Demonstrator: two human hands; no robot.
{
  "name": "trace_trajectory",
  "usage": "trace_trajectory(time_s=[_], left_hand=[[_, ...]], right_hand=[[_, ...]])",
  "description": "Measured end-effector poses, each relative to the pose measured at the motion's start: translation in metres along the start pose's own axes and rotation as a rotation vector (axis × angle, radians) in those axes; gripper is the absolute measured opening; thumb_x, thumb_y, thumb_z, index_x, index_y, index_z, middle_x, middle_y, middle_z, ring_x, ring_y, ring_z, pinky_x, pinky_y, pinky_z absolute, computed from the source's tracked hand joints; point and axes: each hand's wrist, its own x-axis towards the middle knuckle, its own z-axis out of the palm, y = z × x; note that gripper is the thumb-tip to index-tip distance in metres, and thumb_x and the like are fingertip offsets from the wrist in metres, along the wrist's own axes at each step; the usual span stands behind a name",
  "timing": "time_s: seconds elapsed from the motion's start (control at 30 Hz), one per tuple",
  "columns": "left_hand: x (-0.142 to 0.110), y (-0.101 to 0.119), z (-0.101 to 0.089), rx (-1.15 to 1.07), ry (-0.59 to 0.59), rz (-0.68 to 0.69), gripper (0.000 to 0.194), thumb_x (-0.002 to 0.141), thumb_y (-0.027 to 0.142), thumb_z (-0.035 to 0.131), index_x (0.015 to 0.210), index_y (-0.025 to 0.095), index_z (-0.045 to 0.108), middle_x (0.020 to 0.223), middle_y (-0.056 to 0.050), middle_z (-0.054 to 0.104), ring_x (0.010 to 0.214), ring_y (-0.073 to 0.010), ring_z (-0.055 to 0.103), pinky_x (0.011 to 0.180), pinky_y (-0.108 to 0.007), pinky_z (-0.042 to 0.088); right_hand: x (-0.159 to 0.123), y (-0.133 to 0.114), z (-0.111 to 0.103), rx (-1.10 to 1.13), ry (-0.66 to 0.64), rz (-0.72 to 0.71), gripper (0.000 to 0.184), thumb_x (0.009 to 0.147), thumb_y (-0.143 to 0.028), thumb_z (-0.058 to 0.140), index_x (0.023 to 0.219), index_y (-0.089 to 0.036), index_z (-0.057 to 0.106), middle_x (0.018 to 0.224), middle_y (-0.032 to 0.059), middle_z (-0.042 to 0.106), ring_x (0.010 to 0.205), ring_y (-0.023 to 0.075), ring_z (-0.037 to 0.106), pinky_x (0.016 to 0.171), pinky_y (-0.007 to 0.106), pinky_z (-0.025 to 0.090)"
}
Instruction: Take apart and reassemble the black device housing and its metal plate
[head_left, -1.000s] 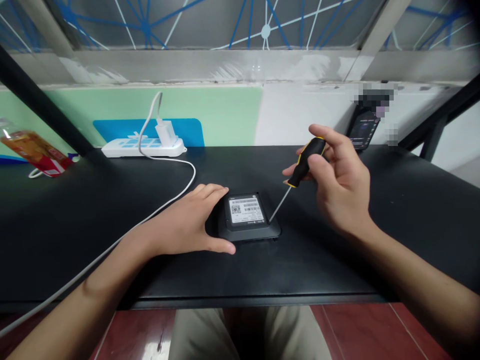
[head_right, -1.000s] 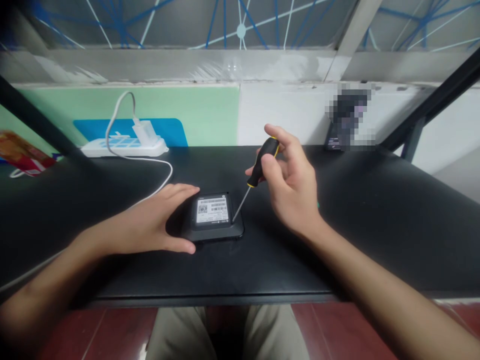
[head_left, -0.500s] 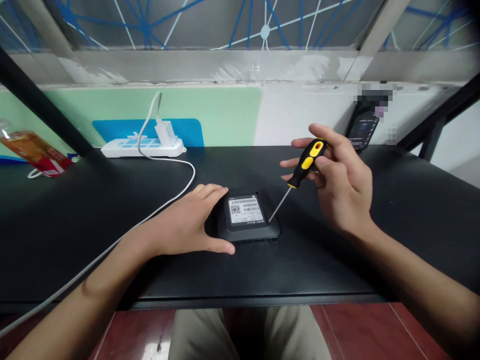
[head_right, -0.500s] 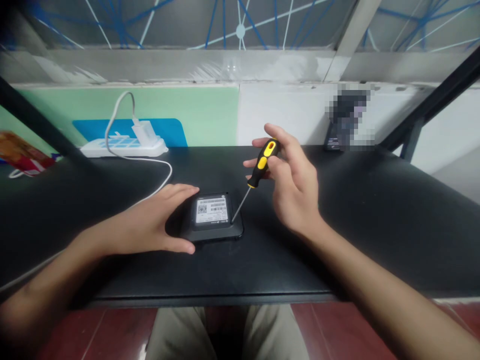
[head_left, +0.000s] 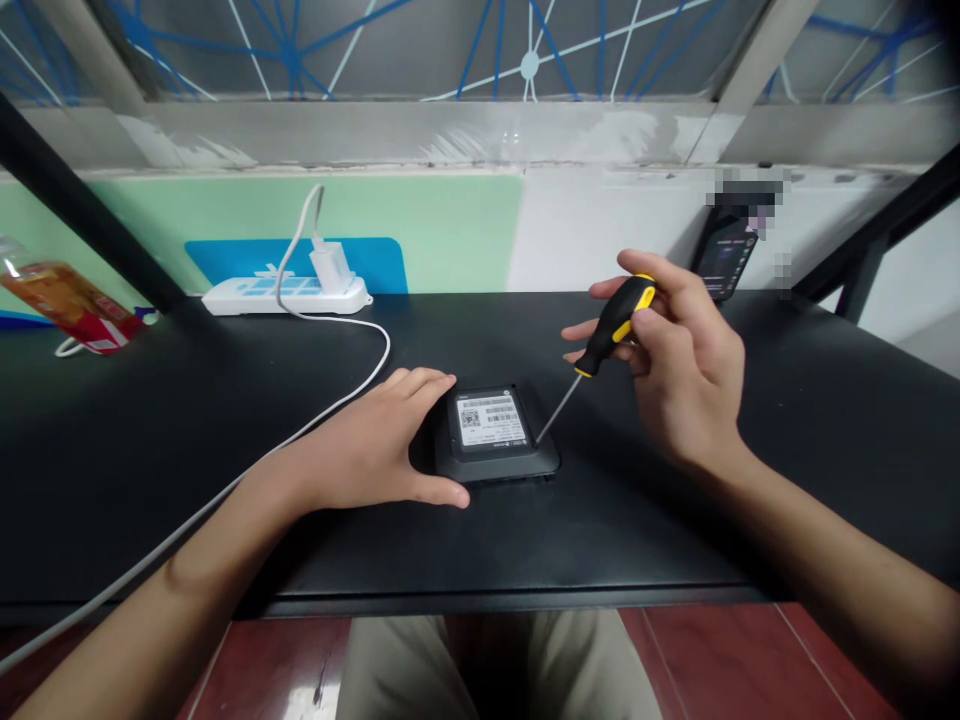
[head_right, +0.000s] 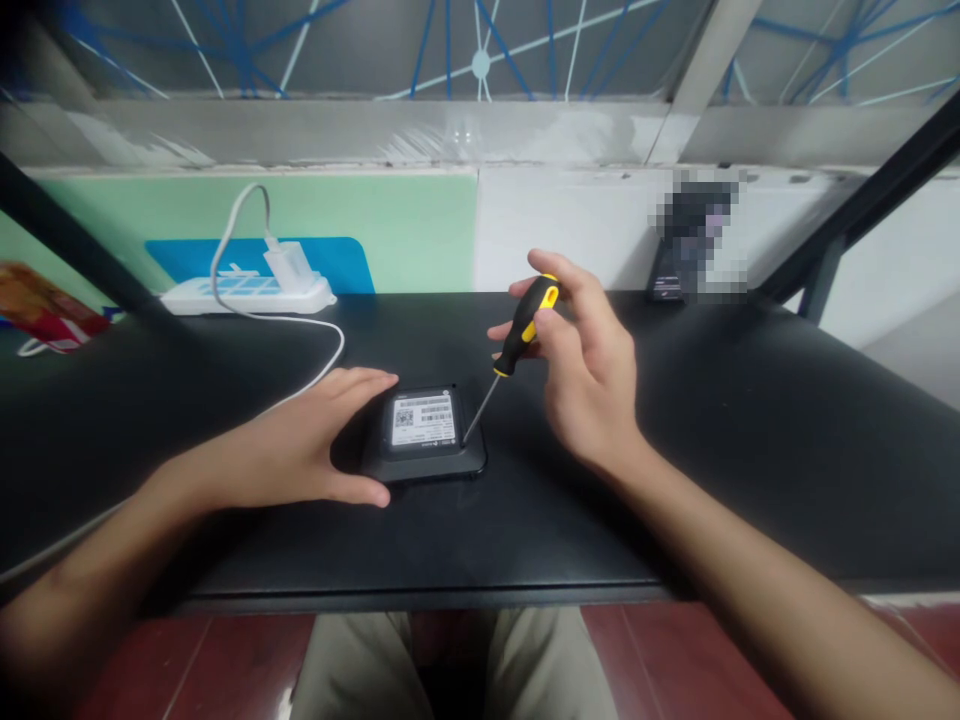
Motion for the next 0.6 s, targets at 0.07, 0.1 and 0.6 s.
trace_trajectory(time_s=[0.07,0.1,0.6], left_hand=[[0.0004,0.0002,-0.0001,-0.001,0.000,0.001,0.108,0.074,0.078,0.070,0.152,0.012,0.037,0.155,-0.020,0.043,0.141,-0.0391,0.042,0.117,-0.054,0.039],[0.0005,0.0002,-0.0001,-0.003,0.001,0.002,0.108,0.073,0.078,0.070,0.152,0.013,0.037,0.155,-0.020,0.043,0.141,-0.0393,0.042,0.117,-0.054,0.039],[0.0008,-0.0024,0.0020,0.018,0.007,0.011,0.110,0.074,0.077,0.071,0.154,0.011,0.036,0.156,-0.019,0.042,0.142,-0.0374,0.041,0.118,-0.052,0.038]], right_hand=[[-0.0006,0.0004,0.0001,-0.004,-0.006,0.001,0.035,0.096,-0.029,0.055,0.129,-0.036,0.062,0.117,0.0038,0.068,0.081,0.0209,0.076,0.067,0.039,0.067],[-0.0009,0.0007,0.0002,-0.001,-0.007,-0.002,0.035,0.095,-0.028,0.056,0.129,-0.037,0.062,0.117,0.0037,0.069,0.081,0.0212,0.076,0.067,0.039,0.067],[0.0036,0.0013,0.0001,0.006,-0.030,-0.104,0.031,0.091,-0.037,0.068,0.122,-0.035,0.064,0.096,-0.0010,0.066,0.071,0.0139,0.073,0.061,0.030,0.066]])
